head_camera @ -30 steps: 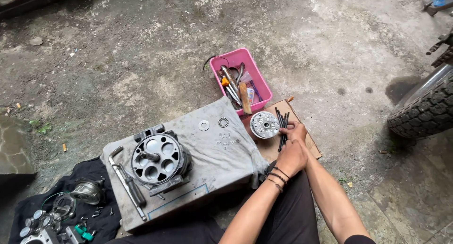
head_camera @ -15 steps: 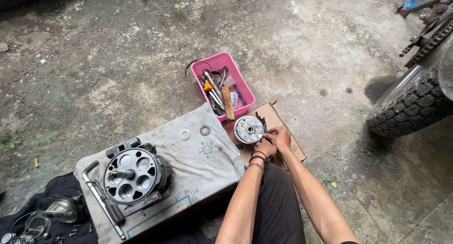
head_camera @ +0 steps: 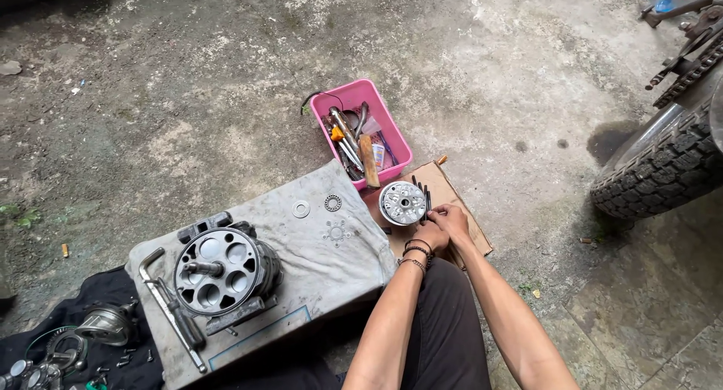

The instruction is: Disassembling an automotive compressor by removing bolts and internal components

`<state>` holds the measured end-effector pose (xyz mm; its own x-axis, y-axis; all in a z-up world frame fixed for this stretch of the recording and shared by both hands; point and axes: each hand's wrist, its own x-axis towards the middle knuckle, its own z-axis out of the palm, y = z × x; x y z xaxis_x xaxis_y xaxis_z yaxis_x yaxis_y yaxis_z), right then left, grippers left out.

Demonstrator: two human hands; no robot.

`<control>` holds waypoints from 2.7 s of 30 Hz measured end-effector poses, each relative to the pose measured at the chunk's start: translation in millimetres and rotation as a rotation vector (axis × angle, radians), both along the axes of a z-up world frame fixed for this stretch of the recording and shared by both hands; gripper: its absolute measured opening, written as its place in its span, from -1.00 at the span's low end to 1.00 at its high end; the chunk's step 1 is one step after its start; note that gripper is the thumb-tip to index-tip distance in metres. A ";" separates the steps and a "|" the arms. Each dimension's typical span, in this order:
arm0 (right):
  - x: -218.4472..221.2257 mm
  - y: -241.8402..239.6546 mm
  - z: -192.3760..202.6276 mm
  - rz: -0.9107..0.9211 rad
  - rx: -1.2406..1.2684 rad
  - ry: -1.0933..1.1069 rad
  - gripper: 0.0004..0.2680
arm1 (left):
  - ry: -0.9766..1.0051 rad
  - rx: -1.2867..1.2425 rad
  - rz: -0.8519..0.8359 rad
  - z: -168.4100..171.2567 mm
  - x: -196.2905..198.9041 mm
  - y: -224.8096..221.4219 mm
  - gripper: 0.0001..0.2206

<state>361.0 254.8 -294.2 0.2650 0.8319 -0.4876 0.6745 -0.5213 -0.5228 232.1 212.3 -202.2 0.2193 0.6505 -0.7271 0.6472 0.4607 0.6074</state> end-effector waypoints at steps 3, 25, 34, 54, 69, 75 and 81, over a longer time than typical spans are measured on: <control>0.6 -0.1 8.0 0.038 -0.016 -0.030 -0.73 | 0.024 0.032 -0.012 -15.2 5.9 -1.6 -0.25; -20.7 -31.8 78.1 0.171 -0.014 0.137 -0.71 | 0.041 0.630 -0.069 232.4 -68.8 -107.6 -0.47; -33.7 -46.3 135.8 0.183 -0.002 0.097 -0.74 | -0.554 0.840 0.042 340.0 -208.7 -211.7 -0.66; -226.0 -148.0 318.5 0.386 0.825 0.424 -0.76 | 0.181 1.091 0.501 318.8 -363.9 -223.0 0.23; -351.9 -196.8 290.9 0.718 0.546 0.532 0.01 | 0.400 0.890 0.047 326.1 -394.3 -195.1 0.36; -346.4 -196.2 280.8 0.730 0.627 0.414 -0.05 | 0.526 0.978 -0.071 333.5 -399.8 -189.1 0.39; -351.1 -194.5 287.3 0.670 0.652 0.439 -0.14 | 0.519 1.011 -0.136 324.1 -404.9 -179.5 0.26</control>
<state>10.0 60.3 -7.0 -0.4424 0.8808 0.1689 0.4038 0.3638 -0.8394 -172.8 32.8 121.9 0.1588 0.9831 0.0915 0.9353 -0.1794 0.3050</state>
